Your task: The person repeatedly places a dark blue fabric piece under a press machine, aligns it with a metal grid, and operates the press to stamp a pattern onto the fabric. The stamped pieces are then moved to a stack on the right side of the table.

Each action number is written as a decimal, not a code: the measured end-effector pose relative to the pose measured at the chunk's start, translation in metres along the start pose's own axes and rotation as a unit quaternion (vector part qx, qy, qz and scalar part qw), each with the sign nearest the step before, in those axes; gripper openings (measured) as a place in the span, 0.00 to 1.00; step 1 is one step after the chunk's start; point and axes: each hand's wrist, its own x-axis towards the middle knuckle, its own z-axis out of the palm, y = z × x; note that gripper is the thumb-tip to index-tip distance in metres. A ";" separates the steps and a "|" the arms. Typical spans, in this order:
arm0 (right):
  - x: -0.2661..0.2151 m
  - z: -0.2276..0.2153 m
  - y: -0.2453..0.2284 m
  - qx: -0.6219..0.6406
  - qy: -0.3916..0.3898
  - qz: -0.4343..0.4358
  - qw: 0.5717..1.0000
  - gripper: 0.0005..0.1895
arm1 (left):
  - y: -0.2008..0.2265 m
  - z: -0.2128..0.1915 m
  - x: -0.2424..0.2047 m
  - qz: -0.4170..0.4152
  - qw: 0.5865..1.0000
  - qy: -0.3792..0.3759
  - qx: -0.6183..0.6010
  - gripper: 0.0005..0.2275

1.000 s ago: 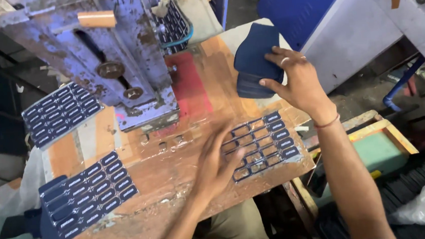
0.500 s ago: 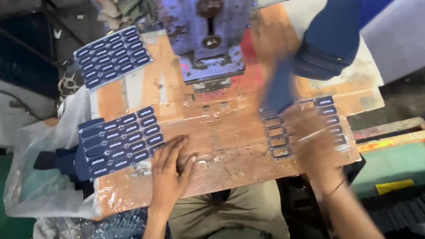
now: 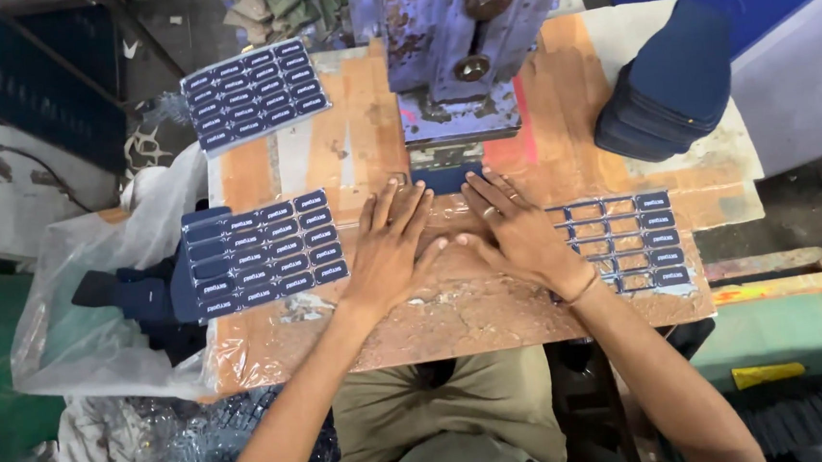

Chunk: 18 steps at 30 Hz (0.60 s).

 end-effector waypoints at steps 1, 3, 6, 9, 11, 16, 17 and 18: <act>0.000 0.002 -0.001 0.001 -0.003 -0.001 1.000 0.35 | 0.001 -0.001 0.000 -0.003 1.000 -0.001 -0.001 0.30; -0.001 0.006 -0.002 0.014 0.035 0.000 0.999 0.32 | 0.004 -0.002 0.002 -0.024 0.999 0.016 -0.025 0.29; 0.006 0.018 -0.010 0.035 0.057 0.018 0.998 0.29 | 0.005 0.001 0.001 -0.043 0.998 0.035 -0.041 0.26; 0.005 0.018 -0.015 0.003 0.065 0.034 0.997 0.26 | 0.007 -0.002 0.005 -0.058 0.997 0.044 -0.033 0.26; -0.004 0.005 -0.015 0.022 0.054 0.046 0.997 0.24 | 0.008 -0.004 0.007 -0.058 0.997 0.044 -0.036 0.26; -0.087 -0.062 0.019 0.158 0.137 0.443 0.872 0.35 | 0.007 -0.001 0.005 -0.063 0.995 0.055 -0.052 0.24; -0.131 -0.062 0.052 0.035 0.156 0.421 0.893 0.28 | 0.006 -0.003 0.007 -0.064 0.995 0.053 -0.056 0.24; -0.182 -0.063 0.075 -0.088 0.172 0.391 0.900 0.23 | 0.006 -0.005 0.008 -0.065 0.995 0.051 -0.061 0.24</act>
